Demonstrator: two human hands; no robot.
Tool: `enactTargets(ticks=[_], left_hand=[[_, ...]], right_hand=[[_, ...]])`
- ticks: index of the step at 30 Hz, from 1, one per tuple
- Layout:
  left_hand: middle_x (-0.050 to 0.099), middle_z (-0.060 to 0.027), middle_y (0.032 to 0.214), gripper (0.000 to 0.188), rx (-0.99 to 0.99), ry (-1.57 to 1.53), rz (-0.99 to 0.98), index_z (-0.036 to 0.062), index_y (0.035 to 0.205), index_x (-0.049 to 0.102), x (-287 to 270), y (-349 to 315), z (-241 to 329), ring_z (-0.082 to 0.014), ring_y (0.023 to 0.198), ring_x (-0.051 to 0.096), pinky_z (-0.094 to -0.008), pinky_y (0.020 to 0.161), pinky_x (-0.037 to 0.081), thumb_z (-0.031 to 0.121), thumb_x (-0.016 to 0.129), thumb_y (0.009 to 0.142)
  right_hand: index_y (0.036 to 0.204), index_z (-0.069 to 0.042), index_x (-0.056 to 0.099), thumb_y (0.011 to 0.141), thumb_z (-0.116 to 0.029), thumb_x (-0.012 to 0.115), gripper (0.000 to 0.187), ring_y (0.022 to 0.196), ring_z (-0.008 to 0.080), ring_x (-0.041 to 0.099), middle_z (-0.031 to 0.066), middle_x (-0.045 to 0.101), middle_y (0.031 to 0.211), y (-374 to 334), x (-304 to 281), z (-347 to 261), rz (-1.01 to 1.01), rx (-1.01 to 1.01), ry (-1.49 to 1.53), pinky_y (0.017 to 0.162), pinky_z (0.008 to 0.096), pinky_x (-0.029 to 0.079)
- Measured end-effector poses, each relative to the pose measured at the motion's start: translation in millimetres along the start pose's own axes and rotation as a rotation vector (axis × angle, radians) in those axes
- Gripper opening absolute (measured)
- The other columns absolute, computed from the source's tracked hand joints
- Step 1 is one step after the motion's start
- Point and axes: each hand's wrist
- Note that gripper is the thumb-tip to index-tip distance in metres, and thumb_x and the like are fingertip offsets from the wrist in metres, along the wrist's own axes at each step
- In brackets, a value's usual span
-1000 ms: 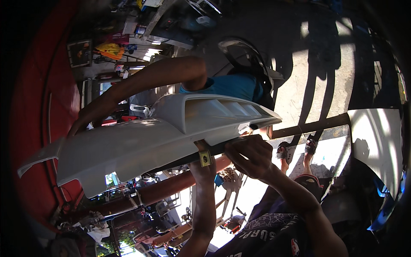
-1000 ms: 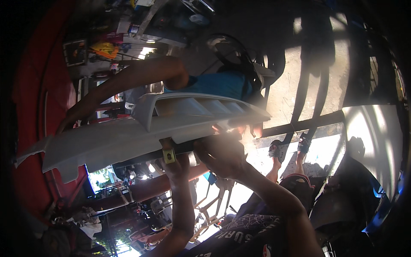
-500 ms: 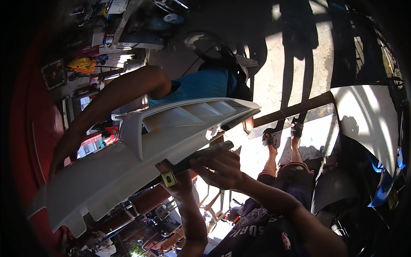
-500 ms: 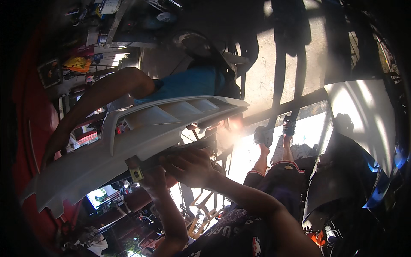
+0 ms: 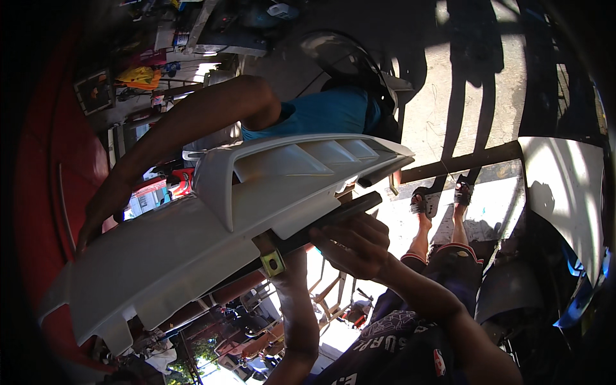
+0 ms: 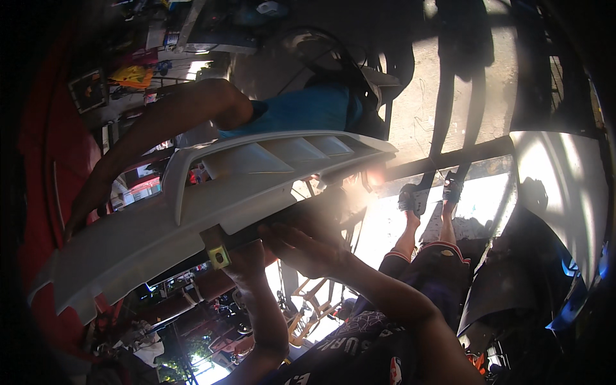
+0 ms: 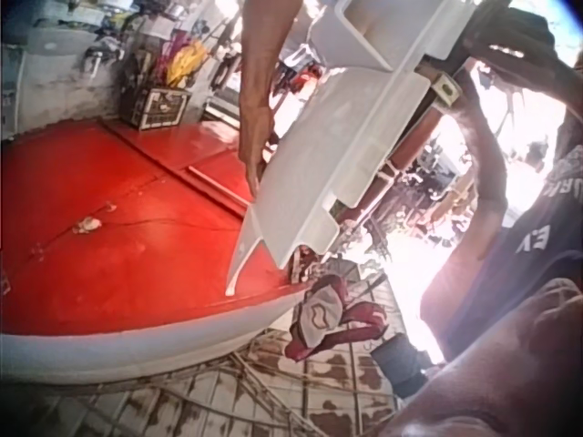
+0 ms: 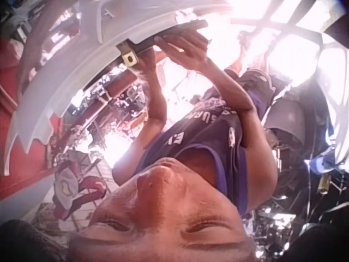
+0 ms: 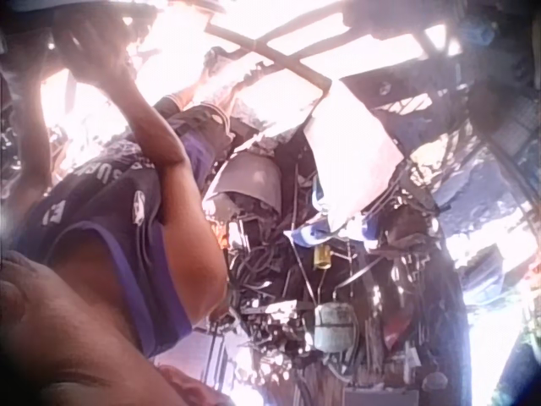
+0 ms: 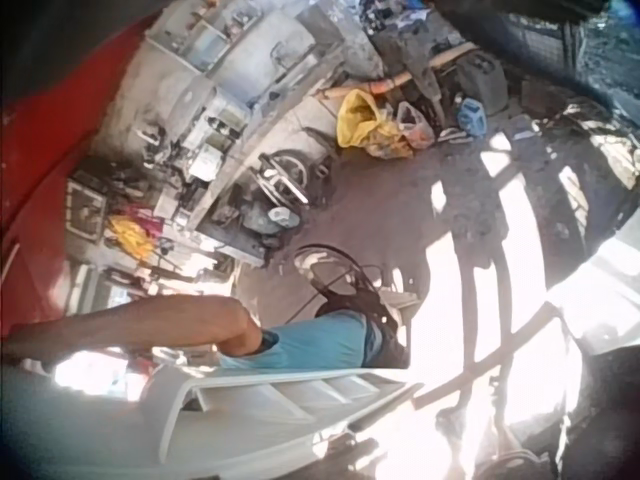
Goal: The person aligns a metal bracket to the underside of a white appliance door and secures it with screws using a screwdriver. A coworker holds the door steady during the process.
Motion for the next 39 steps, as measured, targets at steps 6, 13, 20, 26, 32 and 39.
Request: enactTargets(ticks=[6,13,20,26,32,39], left_hand=[[0.064,-0.0184,0.114,0.043,0.089,0.094,0.071,-0.0059,0.122,0.054,-10,14,15,-0.0298,0.100,0.067,-0.0388,0.087,0.055,0.013,0.072,0.087],[0.065,-0.0137,0.107,0.041,-0.036,-0.279,0.053,-0.0001,0.115,0.055,-4,6,1,-0.0231,0.090,0.068,-0.0353,0.075,0.056,0.014,0.075,0.083],[0.063,-0.0170,0.113,0.039,-0.059,0.050,0.056,0.0001,0.117,0.058,-8,12,9,-0.0341,0.098,0.067,-0.0407,0.086,0.056,0.018,0.072,0.086],[0.062,-0.0177,0.118,0.039,-0.017,0.402,0.001,0.0023,0.118,0.060,-2,1,-5,-0.0391,0.108,0.063,-0.0470,0.097,0.052,0.029,0.066,0.090],[0.063,-0.0205,0.118,0.044,0.046,0.554,0.076,0.0009,0.122,0.058,-13,-2,1,-0.0360,0.103,0.066,-0.0419,0.087,0.055,0.032,0.064,0.092],[0.059,-0.0187,0.129,0.047,-0.021,0.168,0.156,0.0002,0.130,0.054,9,-3,-15,-0.0347,0.121,0.058,-0.0433,0.104,0.048,0.031,0.062,0.095]], right_hand=[[0.106,-0.007,0.073,0.069,-0.005,0.079,0.037,0.074,0.0182,0.069,0.0052,0.068,0.092,2,-1,0,0.002,0.013,-0.011,0.062,0.0308,0.055],[0.103,-0.003,0.073,0.076,-0.007,0.076,0.028,0.085,0.0212,0.069,0.0079,0.069,0.096,-3,3,-1,0.011,0.030,0.028,0.072,0.0340,0.055],[0.104,-0.006,0.074,0.078,-0.010,0.077,0.027,0.091,0.0197,0.069,0.0059,0.072,0.096,-5,7,-2,0.059,0.118,0.054,0.078,0.0341,0.056],[0.099,-0.009,0.075,0.076,-0.008,0.076,0.024,0.091,0.0189,0.070,0.0045,0.072,0.098,-6,5,-3,0.061,0.061,-0.010,0.082,0.0317,0.056],[0.107,-0.005,0.070,0.082,-0.002,0.074,0.025,0.098,0.0232,0.068,0.0090,0.071,0.105,-38,-10,12,0.046,0.310,0.112,0.086,0.0369,0.055],[0.113,-0.005,0.068,0.072,0.006,0.075,0.043,0.073,0.0169,0.065,0.0098,0.067,0.098,-91,-10,64,0.158,0.602,0.075,0.057,0.0270,0.049]])
Point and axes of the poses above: each hand's wrist, its own y-axis towards the middle knuckle, its own x-axis out of the palm, z = x × y
